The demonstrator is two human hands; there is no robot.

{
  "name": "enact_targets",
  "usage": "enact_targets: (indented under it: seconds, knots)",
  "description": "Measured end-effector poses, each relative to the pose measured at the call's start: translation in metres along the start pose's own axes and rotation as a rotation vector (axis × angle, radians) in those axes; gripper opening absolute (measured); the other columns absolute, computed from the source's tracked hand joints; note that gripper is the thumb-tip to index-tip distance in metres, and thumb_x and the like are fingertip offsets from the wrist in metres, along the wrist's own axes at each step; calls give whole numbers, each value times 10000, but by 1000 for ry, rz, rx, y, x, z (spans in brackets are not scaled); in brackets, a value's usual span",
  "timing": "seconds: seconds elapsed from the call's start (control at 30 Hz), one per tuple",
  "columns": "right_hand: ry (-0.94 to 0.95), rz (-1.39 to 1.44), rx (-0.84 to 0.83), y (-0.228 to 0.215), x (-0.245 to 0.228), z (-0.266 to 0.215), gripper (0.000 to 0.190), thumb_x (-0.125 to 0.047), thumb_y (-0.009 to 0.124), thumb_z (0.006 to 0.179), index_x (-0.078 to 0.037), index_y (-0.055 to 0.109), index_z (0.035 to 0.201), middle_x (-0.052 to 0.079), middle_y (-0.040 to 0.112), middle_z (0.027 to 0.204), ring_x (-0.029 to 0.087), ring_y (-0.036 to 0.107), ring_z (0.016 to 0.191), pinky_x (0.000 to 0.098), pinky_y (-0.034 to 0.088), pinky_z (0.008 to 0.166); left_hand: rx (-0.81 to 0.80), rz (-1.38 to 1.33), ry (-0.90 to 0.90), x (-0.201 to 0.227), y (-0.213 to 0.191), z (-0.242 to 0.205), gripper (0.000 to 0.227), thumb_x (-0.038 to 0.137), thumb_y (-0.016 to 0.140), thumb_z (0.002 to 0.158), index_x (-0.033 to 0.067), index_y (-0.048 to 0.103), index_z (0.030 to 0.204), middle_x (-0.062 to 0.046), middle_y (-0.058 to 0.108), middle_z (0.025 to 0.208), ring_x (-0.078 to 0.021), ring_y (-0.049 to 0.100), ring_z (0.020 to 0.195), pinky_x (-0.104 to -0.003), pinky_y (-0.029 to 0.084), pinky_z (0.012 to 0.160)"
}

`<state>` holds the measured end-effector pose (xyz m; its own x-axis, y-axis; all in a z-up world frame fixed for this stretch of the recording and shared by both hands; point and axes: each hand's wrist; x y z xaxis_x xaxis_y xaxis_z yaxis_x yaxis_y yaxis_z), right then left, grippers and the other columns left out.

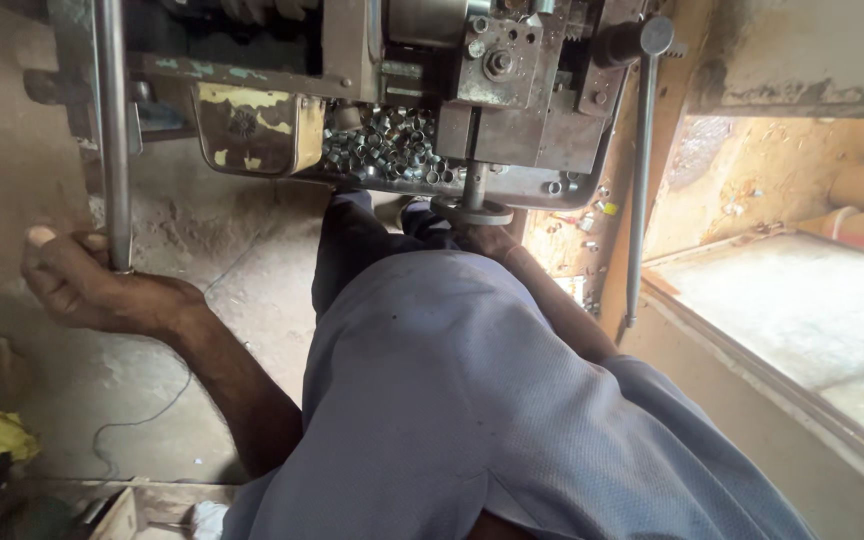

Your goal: The person operates a manual metal press machine, repeatedly turning a handwheel to cycle the press and produce small metal rings. The person stands barefoot and uses both hands to control the machine's levers and wheel.

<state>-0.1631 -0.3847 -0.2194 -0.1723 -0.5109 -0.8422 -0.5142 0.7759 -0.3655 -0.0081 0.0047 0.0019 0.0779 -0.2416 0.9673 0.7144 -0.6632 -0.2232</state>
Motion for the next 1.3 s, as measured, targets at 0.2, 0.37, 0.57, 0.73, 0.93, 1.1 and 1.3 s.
enact_targets:
  seconds: [0.2, 0.37, 0.57, 0.73, 0.93, 1.1, 1.3]
  knots:
    - [91, 470, 21, 3, 1, -1, 446, -243, 494, 1047, -54, 518, 1450, 120, 694, 1277, 207, 711, 1028, 369, 610, 863, 7, -43, -19, -20, -13, 24, 305, 312, 651, 1084, 50, 618, 933, 2, 484, 804, -137, 496, 747, -318, 463, 754]
    - [17, 156, 27, 7, -2, 0, 492, -183, 501, 1019, -174, 531, 1509, 136, 680, 1259, 237, 699, 1040, 382, 571, 908, -76, -220, -173, -30, -29, 63, 653, 535, 531, 1020, -45, 689, 1275, -63, 612, 812, -171, 625, 667, -406, 671, 720]
    - [19, 57, 121, 10, -10, 0, 455, -136, 508, 1040, -241, 575, 1477, 173, 634, 1310, 284, 671, 1065, 395, 558, 896, -295, -278, 92, -52, -57, 96, 687, 637, 520, 1033, 322, 153, 1520, -206, 654, 1168, -262, 716, 864, -446, 696, 961]
    - [228, 128, 164, 12, -19, 3, 293, -197, 540, 1070, -259, 704, 1305, 71, 726, 1191, 206, 692, 1023, 380, 568, 866, -19, -280, 96, -78, -59, 129, 663, 581, 583, 1068, 47, 473, 1445, -96, 525, 1070, -194, 598, 859, -310, 541, 733]
    - [455, 107, 288, 18, -21, 4, 247, -288, 588, 1035, -154, 690, 1216, 43, 739, 1093, 189, 698, 1001, 371, 573, 846, 24, -181, -26, -41, -32, 124, 612, 551, 585, 993, -7, 586, 1245, -17, 537, 844, -123, 553, 692, -244, 507, 687]
    - [456, 160, 389, 31, -31, 10, 391, -365, 653, 970, -107, 619, 1261, 99, 711, 1116, 249, 664, 1059, 436, 529, 861, 86, -181, -53, -22, -11, 136, 622, 503, 603, 991, -32, 682, 1299, 0, 540, 792, -100, 540, 663, -241, 500, 657]
    - [675, 29, 178, 52, -45, 37, 336, -427, 548, 1081, -183, 700, 1256, 94, 716, 1204, 291, 633, 1153, 459, 450, 1023, 88, -225, -133, -37, -24, 154, 551, 451, 628, 1009, -32, 706, 1263, -12, 592, 864, -81, 521, 651, -215, 463, 641]
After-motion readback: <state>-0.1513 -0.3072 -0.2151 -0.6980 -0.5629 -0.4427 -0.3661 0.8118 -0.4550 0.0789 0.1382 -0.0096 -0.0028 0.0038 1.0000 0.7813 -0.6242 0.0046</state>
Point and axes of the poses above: each hand's wrist, its own z-axis towards the middle knuckle, its own y-axis out of the palm, x = y × z
